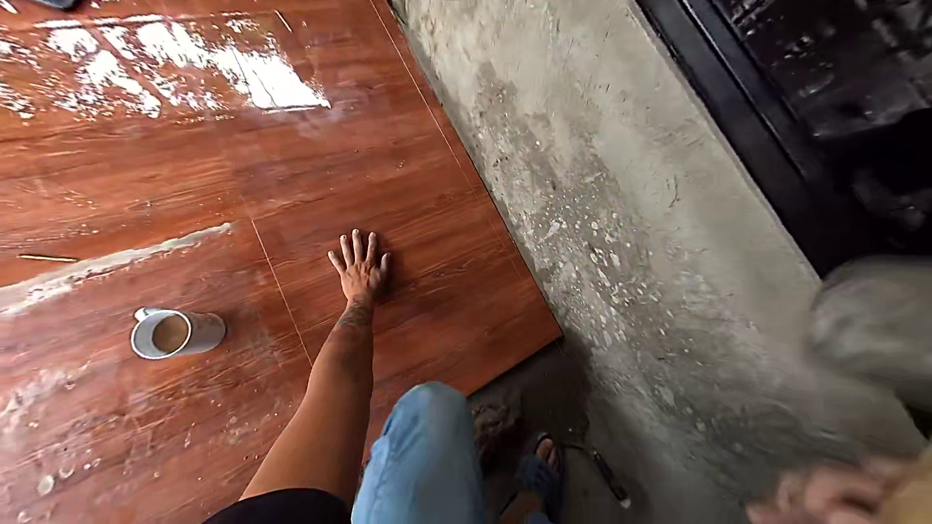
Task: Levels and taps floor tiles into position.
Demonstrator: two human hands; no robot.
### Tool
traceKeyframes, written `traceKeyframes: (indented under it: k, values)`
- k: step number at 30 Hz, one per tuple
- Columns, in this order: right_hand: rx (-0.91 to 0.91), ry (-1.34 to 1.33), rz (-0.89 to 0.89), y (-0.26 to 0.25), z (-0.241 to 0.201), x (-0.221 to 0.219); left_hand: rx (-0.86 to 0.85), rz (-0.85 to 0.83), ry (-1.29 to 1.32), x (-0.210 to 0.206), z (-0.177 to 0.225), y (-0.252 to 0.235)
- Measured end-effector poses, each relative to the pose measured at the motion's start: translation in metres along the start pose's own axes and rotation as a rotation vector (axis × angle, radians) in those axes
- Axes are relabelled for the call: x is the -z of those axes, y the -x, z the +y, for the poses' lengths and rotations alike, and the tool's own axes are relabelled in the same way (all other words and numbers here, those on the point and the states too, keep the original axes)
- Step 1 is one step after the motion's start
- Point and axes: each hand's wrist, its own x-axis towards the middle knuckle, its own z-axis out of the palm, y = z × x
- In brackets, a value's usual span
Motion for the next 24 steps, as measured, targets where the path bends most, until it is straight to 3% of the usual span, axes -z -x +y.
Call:
traceKeyframes:
  k: [3,7,10,15,18,21,24]
  values:
    - [0.220,0.015,0.029,-0.085,0.017,-0.015,0.005,-0.004,-0.001,0.005,0.004,-0.001]
    - [0.364,0.155,0.205,-0.180,0.071,-0.114,0.007,0.000,-0.010,0.003,0.001,-0.003]
    - [0.179,0.162,0.196,-0.222,0.114,-0.209,-0.003,0.011,-0.020,0.000,0.001,-0.004]
    - [-0.282,0.010,-0.022,-0.264,0.180,-0.333,0.007,0.013,-0.056,0.001,0.003,-0.006]
    - [-0.406,0.005,-0.071,-0.282,0.199,-0.368,0.008,-0.001,-0.055,0.005,0.003,-0.004]
    - [-0.417,0.119,-0.002,-0.298,0.212,-0.391,0.007,0.011,-0.052,0.003,0.004,-0.004]
    - [-0.474,0.153,-0.048,-0.314,0.222,-0.404,0.016,0.014,-0.059,0.003,0.004,-0.004]
